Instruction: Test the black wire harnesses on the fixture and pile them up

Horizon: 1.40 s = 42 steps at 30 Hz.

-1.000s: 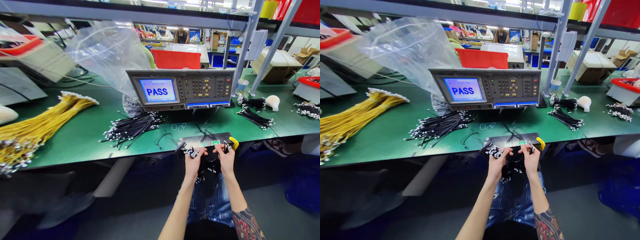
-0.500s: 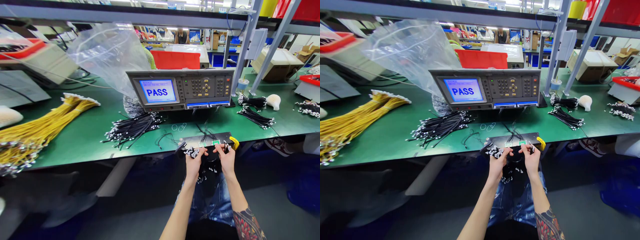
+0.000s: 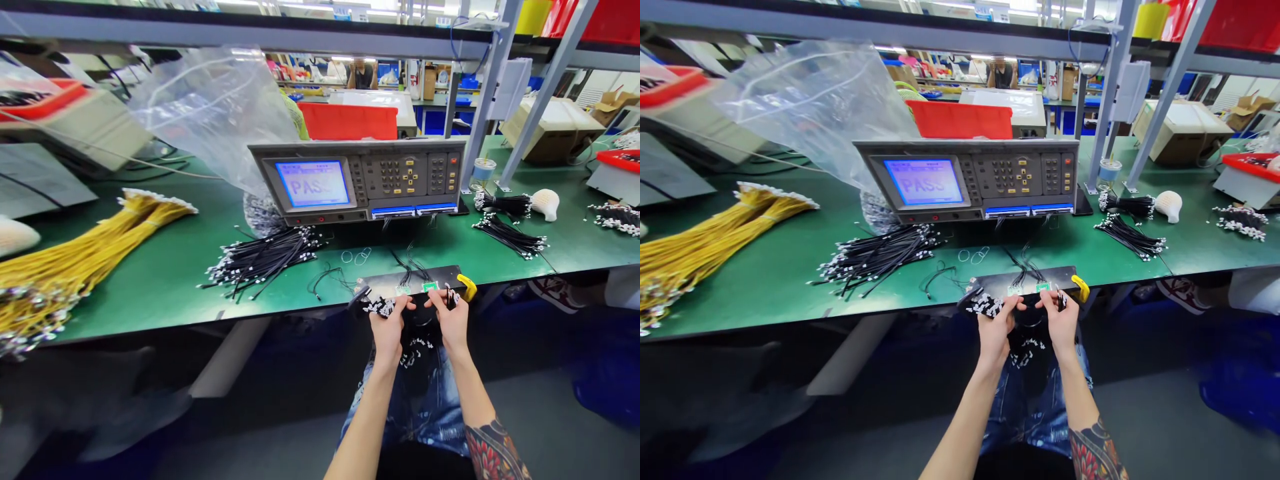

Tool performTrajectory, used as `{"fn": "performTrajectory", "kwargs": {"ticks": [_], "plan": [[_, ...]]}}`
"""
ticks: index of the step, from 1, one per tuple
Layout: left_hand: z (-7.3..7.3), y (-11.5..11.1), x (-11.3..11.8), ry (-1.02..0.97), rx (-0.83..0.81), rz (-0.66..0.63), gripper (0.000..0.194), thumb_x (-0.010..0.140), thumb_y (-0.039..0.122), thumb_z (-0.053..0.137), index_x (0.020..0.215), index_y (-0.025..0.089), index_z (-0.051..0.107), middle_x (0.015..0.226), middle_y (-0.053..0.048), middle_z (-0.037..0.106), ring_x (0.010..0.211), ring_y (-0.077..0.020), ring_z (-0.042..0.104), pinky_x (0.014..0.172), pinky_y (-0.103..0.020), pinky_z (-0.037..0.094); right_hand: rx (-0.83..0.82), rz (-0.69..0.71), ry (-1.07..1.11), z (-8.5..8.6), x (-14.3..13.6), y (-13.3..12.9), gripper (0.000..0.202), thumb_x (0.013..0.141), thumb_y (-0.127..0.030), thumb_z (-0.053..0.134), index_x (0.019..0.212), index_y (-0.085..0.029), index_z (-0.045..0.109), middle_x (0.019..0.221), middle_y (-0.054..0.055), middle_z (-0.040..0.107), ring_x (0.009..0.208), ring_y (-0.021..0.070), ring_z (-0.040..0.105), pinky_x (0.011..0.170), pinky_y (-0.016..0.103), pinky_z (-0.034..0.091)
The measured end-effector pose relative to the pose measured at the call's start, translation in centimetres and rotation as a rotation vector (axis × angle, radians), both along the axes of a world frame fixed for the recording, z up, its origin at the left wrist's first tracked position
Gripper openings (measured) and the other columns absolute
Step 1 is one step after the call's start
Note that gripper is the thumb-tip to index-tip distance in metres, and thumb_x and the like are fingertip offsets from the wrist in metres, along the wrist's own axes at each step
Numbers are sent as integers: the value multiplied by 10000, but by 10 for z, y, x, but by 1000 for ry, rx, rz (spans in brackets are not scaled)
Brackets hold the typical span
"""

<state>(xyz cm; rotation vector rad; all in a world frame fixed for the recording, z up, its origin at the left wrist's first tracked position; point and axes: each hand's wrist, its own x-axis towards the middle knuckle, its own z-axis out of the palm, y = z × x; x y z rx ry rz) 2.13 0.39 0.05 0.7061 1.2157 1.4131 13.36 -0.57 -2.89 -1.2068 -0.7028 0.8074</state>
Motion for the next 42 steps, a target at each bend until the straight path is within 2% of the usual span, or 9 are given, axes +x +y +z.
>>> {"fn": "performTrajectory", "kwargs": {"ticks": [5, 10, 16, 21, 25, 27, 30, 37, 42], "plan": [[4, 0, -3, 0, -8, -42, 371, 580, 468, 889, 658, 129, 760, 557, -20, 666, 383, -25, 277, 396, -201, 139, -30, 89, 18, 0, 3, -2, 450, 779, -602, 787, 746, -157, 731, 623, 47, 724, 441, 119, 501, 430, 248, 369], [7, -4, -18, -83, -17, -288, 388, 570, 467, 913, 614, 133, 720, 511, -1, 614, 360, -16, 290, 396, -199, 125, -108, 326, 139, 7, 7, -8, 536, 787, -686, 744, 698, -162, 682, 492, -2, 602, 363, 50, 252, 380, 217, 138], [12, -16, -39, -196, -45, -523, 501, 624, 463, 942, 983, 145, 797, 796, -22, 697, 391, 31, 221, 401, -201, 113, 14, 435, 237, 21, 21, -21, 536, 809, -676, 762, 639, -218, 542, 438, -101, 307, 443, 101, 377, 461, 233, 358], [12, -24, -39, -168, -76, -675, 522, 578, 489, 973, 883, 116, 773, 668, 30, 587, 406, 16, 263, 425, -202, 121, 20, 419, 64, 31, 20, -30, 449, 828, -613, 778, 749, -209, 601, 552, -94, 353, 448, 65, 242, 421, 224, 204], [14, -26, -32, -93, -53, -678, 509, 447, 397, 1030, 717, 121, 700, 619, 29, 585, 504, -52, 413, 483, -204, 273, -15, 476, -151, 38, 5, -38, 353, 774, -497, 845, 743, -195, 663, 576, -75, 402, 508, 82, 269, 476, 246, 242], [16, -27, -31, -65, -22, -668, 503, 401, 314, 1043, 729, 132, 708, 675, 3, 646, 637, -120, 546, 615, -236, 417, -36, 479, -189, 39, -1, -40, 318, 776, -486, 826, 754, -194, 700, 542, -90, 326, 505, 88, 240, 485, 256, 245], [15, -27, -31, -23, 1, -658, 483, 411, 287, 1038, 757, 142, 734, 743, -23, 702, 765, -184, 622, 776, -296, 478, -37, 439, -241, 38, -5, -41, 265, 780, -448, 805, 810, -188, 765, 529, -87, 318, 508, 98, 258, 504, 265, 287], [12, -26, -30, 33, 34, -622, 458, 463, 325, 1024, 778, 143, 746, 728, -27, 717, 720, -178, 625, 707, -272, 471, -36, 342, -236, 32, -9, -44, 270, 823, -433, 747, 766, -171, 780, 539, -33, 478, 496, 108, 365, 476, 261, 335], [8, -26, -30, 30, 17, -619, 495, 693, 593, 862, 781, 127, 718, 581, -3, 635, 438, -54, 345, 451, -216, 234, 28, 211, -92, 30, -11, -42, 301, 836, -469, 784, 758, -199, 677, 573, -48, 513, 468, 82, 392, 445, 223, 332]]}}
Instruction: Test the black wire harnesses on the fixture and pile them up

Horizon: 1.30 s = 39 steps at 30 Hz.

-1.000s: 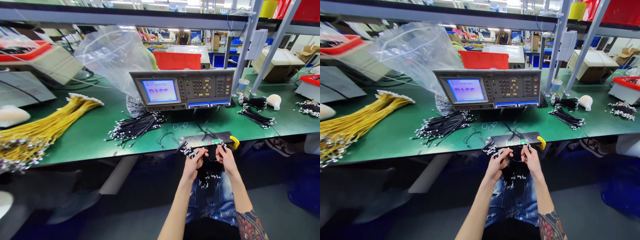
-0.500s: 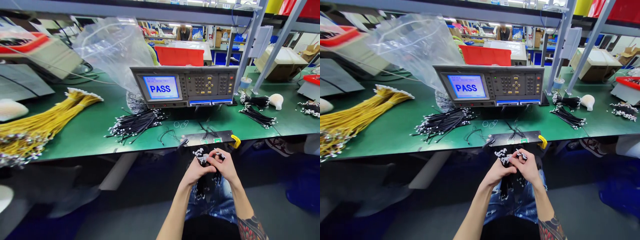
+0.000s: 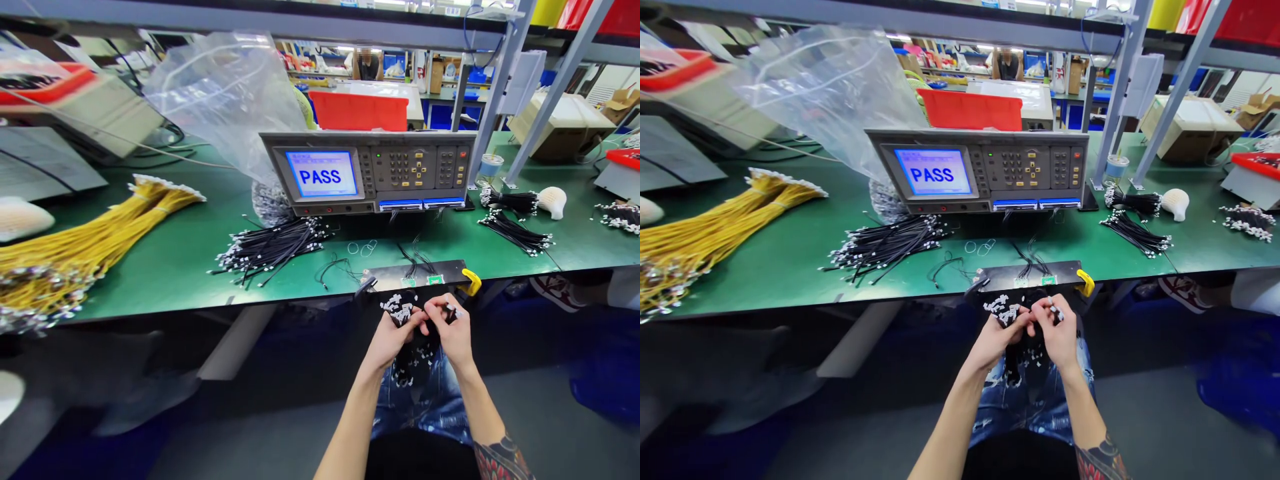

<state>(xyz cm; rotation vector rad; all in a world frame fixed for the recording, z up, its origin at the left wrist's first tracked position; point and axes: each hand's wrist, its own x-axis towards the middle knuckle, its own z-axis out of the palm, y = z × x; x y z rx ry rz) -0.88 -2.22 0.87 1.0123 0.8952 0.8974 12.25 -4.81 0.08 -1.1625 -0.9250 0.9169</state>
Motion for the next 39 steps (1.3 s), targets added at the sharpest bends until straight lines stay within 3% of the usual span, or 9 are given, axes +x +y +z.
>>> {"fn": "performTrajectory", "kwargs": {"ticks": [5, 8, 15, 21, 27, 31, 34, 36, 39], "plan": [[1, 0, -6, 45, 2, -2, 516, 694, 592, 859, 886, 127, 744, 567, 14, 617, 404, -51, 388, 440, -211, 249, 17, -157, 427, 3, 5, 8, 428, 822, -592, 772, 876, -250, 520, 834, -16, 712, 378, 5, 182, 354, 179, 135], [1, 2, -9, 49, 25, 90, 499, 707, 581, 853, 890, 126, 764, 562, 21, 597, 421, -56, 426, 459, -208, 284, 40, -228, 478, 3, 15, 13, 464, 793, -590, 797, 877, -256, 486, 742, -25, 712, 365, 7, 185, 357, 165, 142], [0, 8, -14, -132, -37, 320, 448, 605, 513, 927, 733, 124, 745, 562, 17, 594, 384, -2, 260, 410, -197, 108, 27, -262, 367, -12, 25, 26, 451, 724, -578, 837, 755, -198, 597, 527, -62, 571, 354, 20, 239, 348, 187, 173], [-3, 10, -19, -278, -34, 286, 432, 653, 520, 894, 813, 131, 795, 679, -39, 716, 361, 19, 203, 403, -209, 98, -53, -128, 163, -24, 21, 33, 462, 714, -578, 844, 797, -145, 706, 648, 50, 736, 363, 41, 318, 357, 219, 217], [-7, 11, -18, -297, -23, 273, 400, 679, 440, 896, 948, 158, 807, 852, -97, 796, 392, 6, 219, 410, -222, 142, -40, -211, 99, -27, 14, 37, 410, 758, -535, 825, 802, -147, 702, 641, 65, 740, 496, 145, 587, 445, 243, 375], [-6, 13, -12, -256, -25, 291, 456, 617, 462, 938, 921, 152, 799, 775, -63, 769, 384, 7, 231, 411, -217, 133, -46, -220, 84, -28, 13, 40, 419, 746, -553, 821, 774, -159, 679, 602, 52, 719, 505, 169, 619, 469, 262, 416], [-4, 15, -5, -223, -22, 304, 481, 610, 517, 939, 868, 140, 788, 495, 51, 559, 371, -2, 210, 414, -207, 128, -54, -211, 76, -26, 13, 42, 410, 741, -548, 816, 741, -168, 663, 569, 41, 703, 491, 167, 611, 477, 267, 417], [-3, 16, -1, -201, -20, 290, 493, 618, 544, 931, 840, 132, 777, 441, 79, 474, 365, -4, 199, 409, -204, 131, -55, -220, 78, -24, 11, 43, 404, 742, -542, 811, 729, -171, 654, 561, 39, 700, 486, 167, 607, 490, 273, 424], [-2, 17, 6, -164, -29, 293, 544, 590, 586, 929, 814, 119, 761, 597, -11, 668, 366, 6, 220, 394, -204, 131, -43, -254, 97, -22, 8, 43, 386, 748, -521, 807, 727, -170, 648, 555, 34, 698, 483, 158, 599, 520, 278, 438]]}}
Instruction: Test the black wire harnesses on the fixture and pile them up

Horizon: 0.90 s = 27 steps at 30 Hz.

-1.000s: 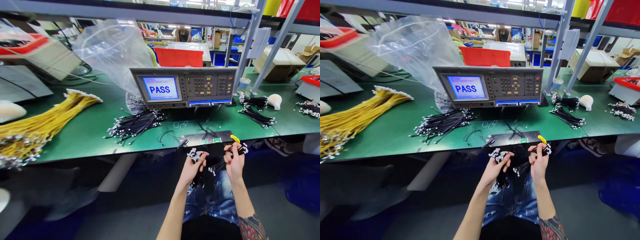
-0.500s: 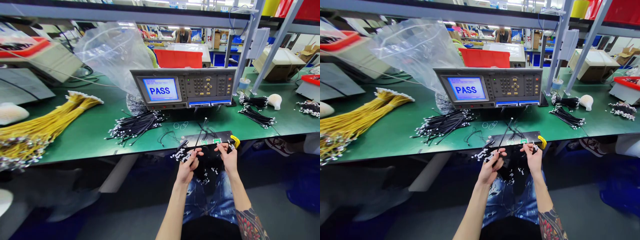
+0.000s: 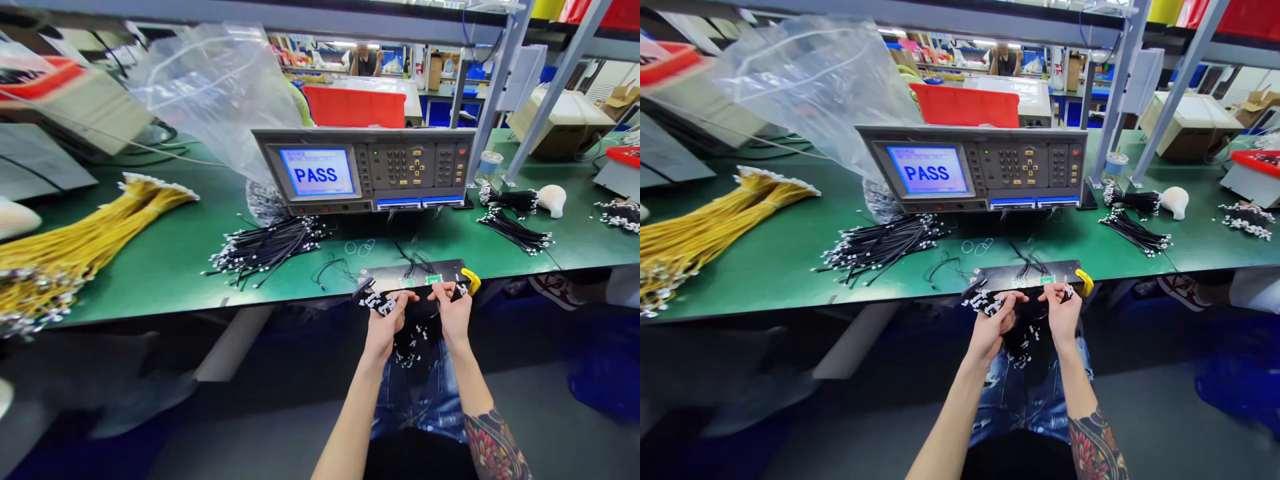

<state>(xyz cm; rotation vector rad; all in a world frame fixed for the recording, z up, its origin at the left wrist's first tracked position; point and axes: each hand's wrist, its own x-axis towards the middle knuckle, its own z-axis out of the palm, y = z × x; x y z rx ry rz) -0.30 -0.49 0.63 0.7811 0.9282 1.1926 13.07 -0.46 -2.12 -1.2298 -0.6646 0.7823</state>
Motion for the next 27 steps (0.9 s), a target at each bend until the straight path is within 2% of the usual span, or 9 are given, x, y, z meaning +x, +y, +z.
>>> {"fn": "performTrajectory", "kwargs": {"ticks": [2, 7, 12, 14, 18, 21, 24, 27], "plan": [[0, 0, 4, 34, -5, 17, 565, 581, 609, 922, 803, 117, 756, 665, -53, 725, 366, 3, 241, 387, -203, 133, 12, -13, 10, 0, -1, 0, 371, 755, -504, 804, 732, -168, 648, 555, 29, 696, 489, 151, 598, 535, 274, 443], [-2, 3, 12, 115, 34, 68, 509, 645, 609, 873, 724, 129, 726, 554, -18, 664, 360, -23, 285, 386, -200, 153, 2, 12, -7, 0, -1, -2, 388, 760, -533, 792, 743, -171, 652, 569, 30, 704, 501, 161, 606, 523, 279, 439], [-6, 5, 14, 144, 53, 112, 465, 679, 584, 848, 727, 137, 729, 543, -7, 653, 355, -35, 280, 383, -215, 161, 6, 12, -16, 0, 0, -2, 410, 754, -557, 796, 742, -172, 654, 569, 35, 708, 496, 163, 604, 514, 282, 433], [-9, 6, 14, 175, 73, 135, 422, 710, 555, 838, 740, 146, 739, 549, -4, 655, 366, -54, 332, 388, -224, 209, 3, 6, -24, 0, -1, -2, 421, 756, -568, 794, 752, -171, 658, 574, 39, 710, 495, 166, 605, 503, 281, 430], [-13, 7, 13, 228, 89, 176, 335, 760, 495, 821, 761, 168, 750, 570, -13, 674, 467, -125, 535, 457, -243, 374, 1, 9, -17, 0, -2, -2, 415, 756, -556, 796, 759, -163, 664, 582, 43, 711, 497, 163, 606, 498, 275, 431], [-14, 8, 13, 237, 90, 191, 309, 763, 473, 821, 763, 172, 753, 581, -20, 684, 532, -154, 603, 500, -251, 427, -1, 11, 5, 0, -2, -3, 397, 747, -531, 806, 755, -159, 668, 575, 40, 706, 493, 157, 604, 502, 271, 432], [-13, 8, 13, 240, 88, 198, 310, 750, 467, 829, 735, 168, 748, 581, -25, 684, 519, -147, 589, 481, -244, 405, -3, 9, 17, 0, -1, -2, 394, 740, -525, 813, 758, -158, 671, 575, 41, 707, 493, 159, 606, 500, 271, 430], [-10, 7, 15, 224, 72, 213, 329, 731, 476, 835, 709, 161, 743, 555, -14, 661, 444, -108, 496, 433, -232, 331, -11, 13, 6, 1, 0, -2, 415, 733, -549, 814, 761, -160, 673, 579, 45, 712, 488, 164, 608, 490, 273, 426]]}}
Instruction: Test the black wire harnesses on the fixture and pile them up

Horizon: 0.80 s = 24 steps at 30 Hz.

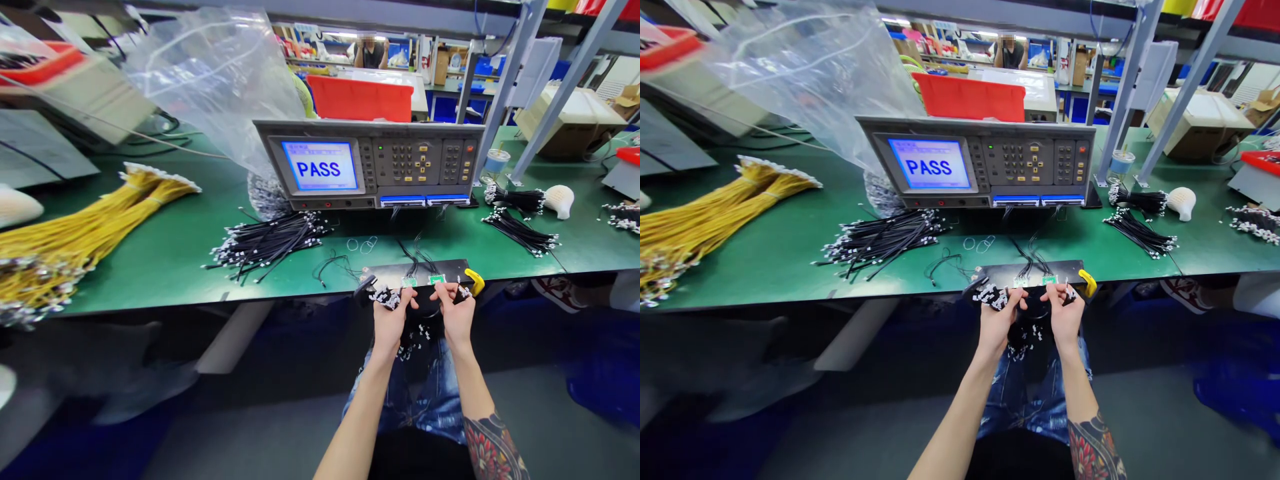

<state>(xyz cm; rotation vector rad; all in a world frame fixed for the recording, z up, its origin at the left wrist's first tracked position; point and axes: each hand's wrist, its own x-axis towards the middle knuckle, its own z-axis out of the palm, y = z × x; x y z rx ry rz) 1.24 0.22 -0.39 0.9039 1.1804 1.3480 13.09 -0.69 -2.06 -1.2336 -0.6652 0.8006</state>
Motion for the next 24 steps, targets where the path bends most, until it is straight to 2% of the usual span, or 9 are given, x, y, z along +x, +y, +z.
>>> {"fn": "performTrajectory", "kwargs": {"ticks": [5, 10, 16, 21, 24], "plan": [[8, -3, 8, -84, -46, 58, 377, 667, 497, 864, 674, 145, 731, 510, 18, 610, 373, -44, 316, 398, -217, 206, -5, -6, -18, 1, -1, -1, 440, 735, -580, 809, 756, -163, 671, 579, 48, 716, 486, 167, 609, 485, 278, 432], [13, -3, 14, -157, -81, 100, 382, 636, 488, 874, 673, 137, 726, 500, 17, 610, 351, -27, 280, 388, -207, 155, -3, 2, -20, 1, -1, -1, 428, 748, -563, 807, 764, -154, 682, 590, 53, 715, 498, 166, 610, 496, 278, 440], [10, -1, 19, -152, -76, 165, 379, 617, 478, 867, 643, 127, 727, 533, -13, 659, 357, -21, 275, 392, -207, 162, 3, 4, -4, 0, -1, -1, 403, 759, -538, 806, 780, -154, 685, 597, 44, 709, 524, 167, 612, 518, 282, 446], [10, 0, 10, -109, -51, 57, 387, 641, 492, 865, 679, 128, 740, 477, 19, 581, 362, -31, 303, 397, -203, 155, -2, 15, 4, 0, 2, 0, 446, 731, -576, 819, 760, -154, 679, 554, 12, 651, 483, 136, 541, 480, 266, 398], [12, -3, 1, -87, -55, -47, 402, 627, 500, 878, 631, 133, 716, 430, 26, 536, 355, -33, 315, 399, -198, 150, -28, 143, 7, 3, 8, -2, 478, 737, -610, 812, 756, -150, 687, 531, -15, 594, 430, 92, 426, 428, 245, 303]]}}
